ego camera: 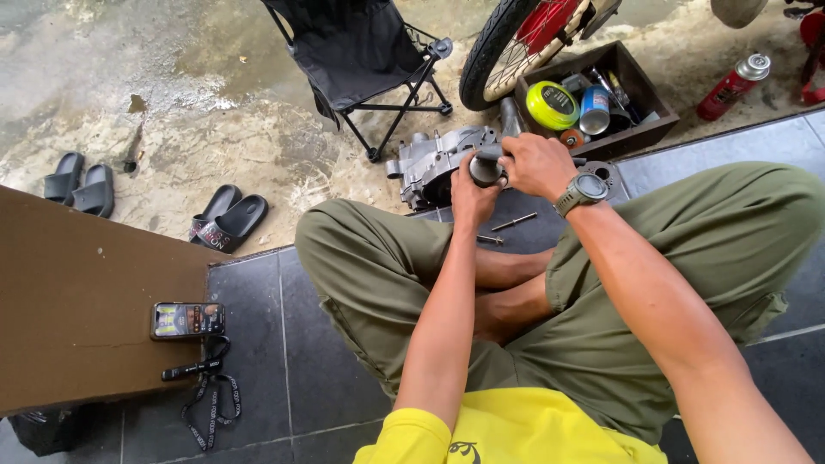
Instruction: The person sits on the floor and uses a screwdriver to loosen and remove bolts from a metallic engine casing. They then detach a cylindrical component from the main assembly and continue to manipulate the parts with the tool.
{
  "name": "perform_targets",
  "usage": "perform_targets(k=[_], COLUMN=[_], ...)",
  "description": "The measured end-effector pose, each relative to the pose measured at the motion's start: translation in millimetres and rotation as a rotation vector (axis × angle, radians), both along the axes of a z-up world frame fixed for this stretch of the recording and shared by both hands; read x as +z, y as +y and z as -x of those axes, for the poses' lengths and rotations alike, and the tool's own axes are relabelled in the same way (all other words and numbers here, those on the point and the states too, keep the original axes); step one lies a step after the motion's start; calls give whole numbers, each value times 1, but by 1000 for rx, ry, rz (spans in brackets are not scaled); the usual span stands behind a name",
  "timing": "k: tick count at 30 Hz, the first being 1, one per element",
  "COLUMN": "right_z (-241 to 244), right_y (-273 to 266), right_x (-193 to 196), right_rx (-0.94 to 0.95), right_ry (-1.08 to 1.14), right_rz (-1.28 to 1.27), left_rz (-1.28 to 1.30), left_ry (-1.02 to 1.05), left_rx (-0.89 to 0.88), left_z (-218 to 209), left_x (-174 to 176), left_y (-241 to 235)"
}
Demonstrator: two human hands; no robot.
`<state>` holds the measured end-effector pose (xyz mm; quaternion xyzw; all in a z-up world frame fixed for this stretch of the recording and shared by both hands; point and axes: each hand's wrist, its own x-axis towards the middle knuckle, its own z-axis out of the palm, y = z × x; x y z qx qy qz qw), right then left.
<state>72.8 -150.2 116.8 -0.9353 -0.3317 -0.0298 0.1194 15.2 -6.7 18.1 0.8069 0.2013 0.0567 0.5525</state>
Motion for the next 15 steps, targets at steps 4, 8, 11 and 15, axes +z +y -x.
perform_targets(k=[4, 8, 11, 15], right_z=[-2, -3, -9, -11], right_y=[3, 3, 3, 7], right_x=[-5, -2, -6, -3], right_rx=[27, 43, 58, 49], right_ry=[-38, -61, -52, -11], right_rz=[23, 7, 7, 49], left_rz=[-60, -196, -291, -328], left_ry=[49, 119, 163, 194], left_rx=[-64, -169, -206, -287], left_z=[7, -2, -7, 9], left_x=[29, 31, 32, 72], left_y=[6, 19, 26, 30])
